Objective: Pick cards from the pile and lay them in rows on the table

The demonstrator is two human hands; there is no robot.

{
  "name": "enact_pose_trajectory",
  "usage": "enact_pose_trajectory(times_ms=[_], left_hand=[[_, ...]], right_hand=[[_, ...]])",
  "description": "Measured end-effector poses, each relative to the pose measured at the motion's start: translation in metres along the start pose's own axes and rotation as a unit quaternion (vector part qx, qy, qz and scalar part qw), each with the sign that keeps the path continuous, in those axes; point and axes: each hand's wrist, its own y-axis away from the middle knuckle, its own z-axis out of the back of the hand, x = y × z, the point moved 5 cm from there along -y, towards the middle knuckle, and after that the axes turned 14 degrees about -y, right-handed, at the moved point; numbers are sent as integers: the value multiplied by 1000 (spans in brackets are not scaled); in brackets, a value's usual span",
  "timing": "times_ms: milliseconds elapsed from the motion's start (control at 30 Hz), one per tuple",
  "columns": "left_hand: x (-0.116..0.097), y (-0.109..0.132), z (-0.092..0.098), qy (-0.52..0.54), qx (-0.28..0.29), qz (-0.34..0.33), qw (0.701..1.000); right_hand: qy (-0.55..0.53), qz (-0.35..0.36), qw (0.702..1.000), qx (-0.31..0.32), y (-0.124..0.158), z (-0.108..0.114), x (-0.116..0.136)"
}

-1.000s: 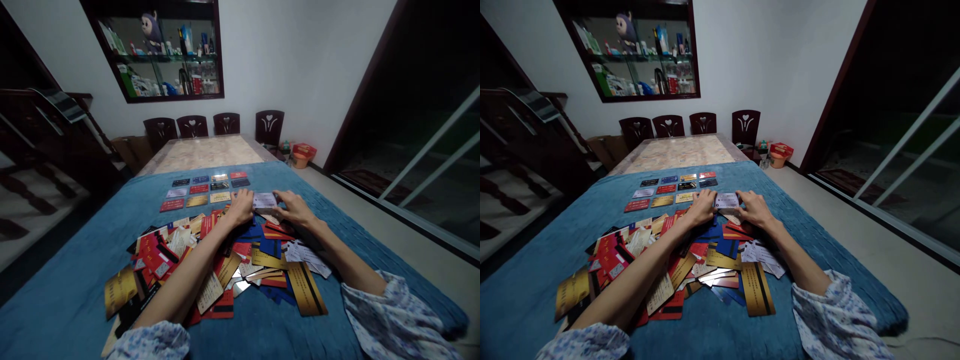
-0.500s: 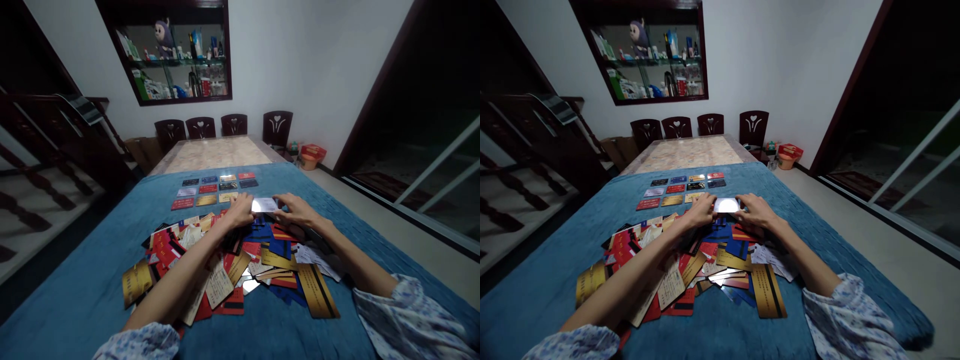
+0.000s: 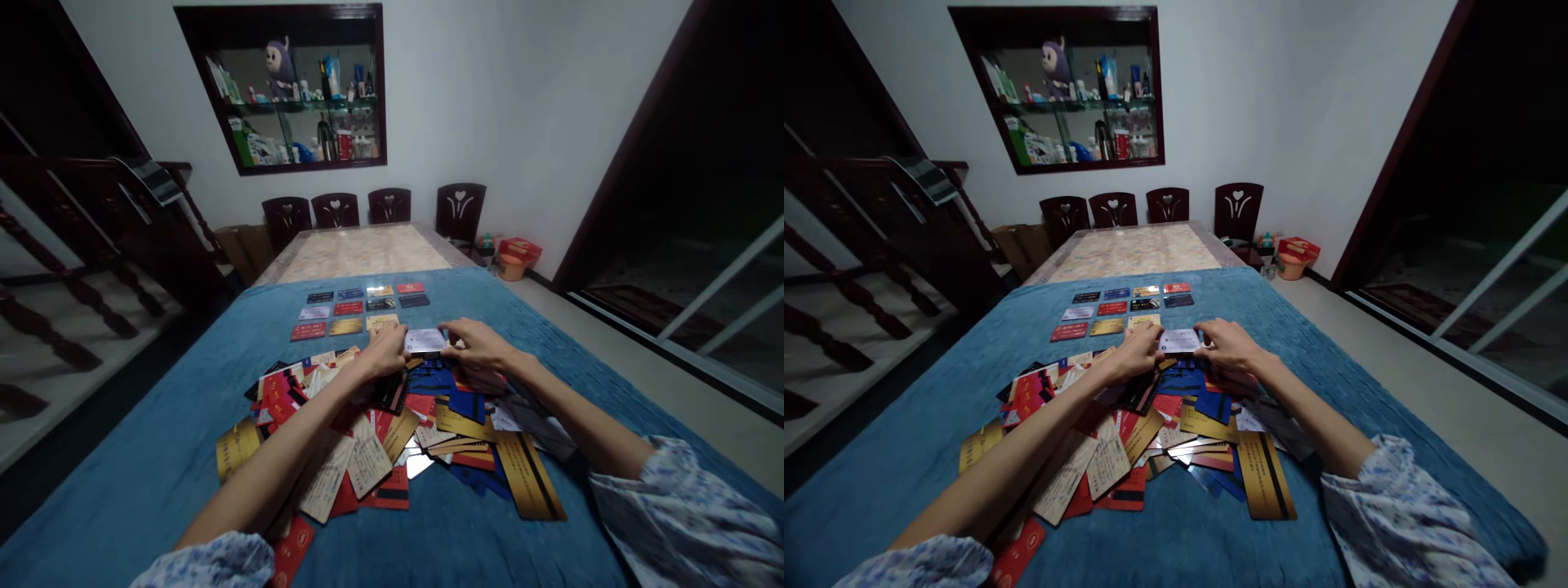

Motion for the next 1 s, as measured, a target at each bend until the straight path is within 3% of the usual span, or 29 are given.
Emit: enact_pose_trajectory(times_ms=[267, 667, 1000], left_hand=[[24, 13, -5, 8, -2, 6, 1000], [68, 41, 5, 1, 0, 42, 999], [114, 55, 6, 11, -24, 46, 999]], right_hand=[[24, 20, 999, 38, -15, -9, 25], [67, 11, 994, 87, -53, -22, 70], [69, 26, 993, 93, -89, -37, 99]])
